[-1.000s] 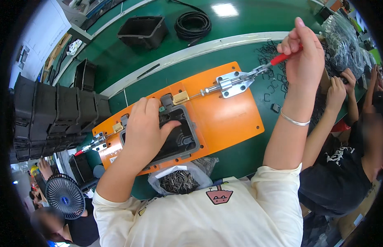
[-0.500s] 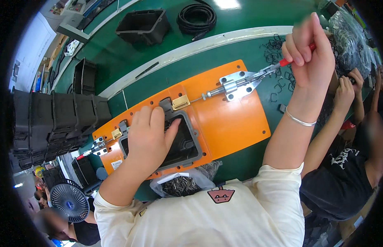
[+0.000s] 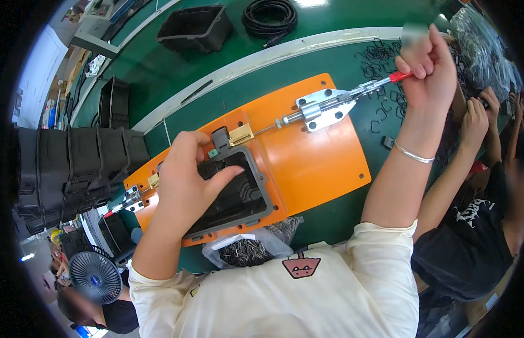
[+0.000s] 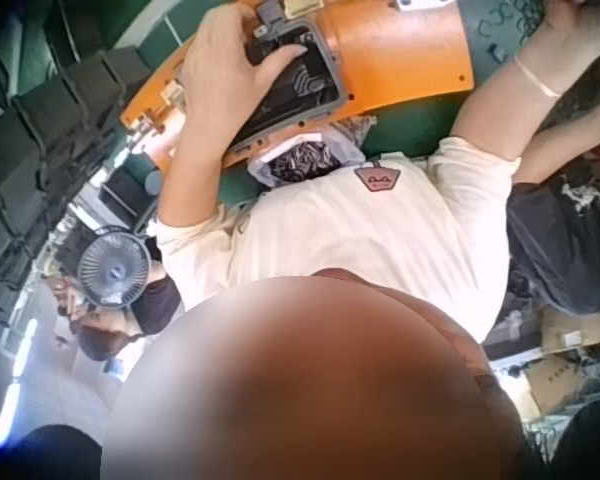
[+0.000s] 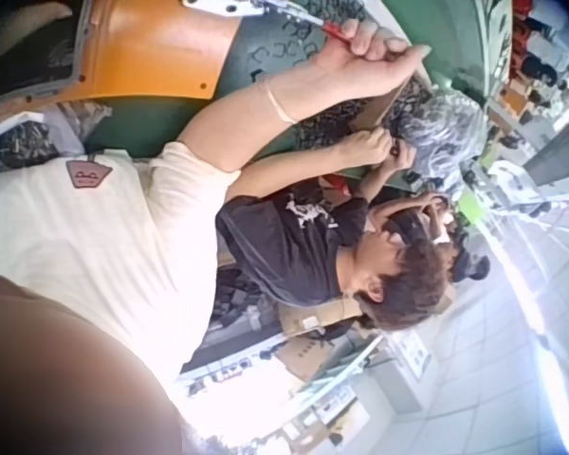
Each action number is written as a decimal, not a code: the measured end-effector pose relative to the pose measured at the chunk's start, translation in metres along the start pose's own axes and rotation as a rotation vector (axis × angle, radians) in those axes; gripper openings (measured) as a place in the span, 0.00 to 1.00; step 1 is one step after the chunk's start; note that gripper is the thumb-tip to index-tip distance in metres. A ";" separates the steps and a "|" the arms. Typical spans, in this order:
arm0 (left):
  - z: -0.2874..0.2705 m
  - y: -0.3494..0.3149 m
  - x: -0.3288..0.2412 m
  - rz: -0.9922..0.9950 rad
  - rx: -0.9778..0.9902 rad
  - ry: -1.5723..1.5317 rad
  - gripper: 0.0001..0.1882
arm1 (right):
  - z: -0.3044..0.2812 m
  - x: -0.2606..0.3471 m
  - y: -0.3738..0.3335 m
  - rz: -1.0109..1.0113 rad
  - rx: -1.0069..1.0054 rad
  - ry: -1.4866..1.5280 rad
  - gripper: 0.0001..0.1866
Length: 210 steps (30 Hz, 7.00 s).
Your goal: Assembling black plastic components into a metal jig and securing them with pins.
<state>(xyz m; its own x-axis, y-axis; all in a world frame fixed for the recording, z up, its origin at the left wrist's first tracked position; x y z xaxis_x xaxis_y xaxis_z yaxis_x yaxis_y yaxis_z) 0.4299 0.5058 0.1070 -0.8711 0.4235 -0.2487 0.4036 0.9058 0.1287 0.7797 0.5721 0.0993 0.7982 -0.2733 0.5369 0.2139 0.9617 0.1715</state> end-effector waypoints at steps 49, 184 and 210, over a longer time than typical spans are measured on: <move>0.002 -0.011 0.014 -0.012 -0.095 -0.171 0.23 | 0.141 -0.214 -0.048 0.622 0.846 -1.368 0.07; -0.047 -0.166 0.040 0.006 -1.136 -0.343 0.28 | 0.211 -0.163 -0.204 0.018 1.474 -1.723 0.16; -0.109 0.019 0.078 -0.134 -0.159 0.193 0.12 | 0.166 -0.190 -0.212 0.007 1.177 -1.509 0.23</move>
<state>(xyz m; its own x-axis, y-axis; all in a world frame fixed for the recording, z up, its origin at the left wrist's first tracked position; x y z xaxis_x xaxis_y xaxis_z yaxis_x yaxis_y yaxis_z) 0.3388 0.5549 0.1950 -0.9570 0.2764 -0.0882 0.2459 0.9339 0.2596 0.4895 0.4164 0.0984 -0.4230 -0.6828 0.5957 -0.7384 0.6408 0.2102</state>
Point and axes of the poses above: each hand's wrist, its own y-axis towards the middle knuckle, its own z-axis out of the palm, x = y × z, the point moved 7 cm from there along y, towards the middle knuckle, and after that the axes turned 13 degrees about y, right-handed, at the moved point
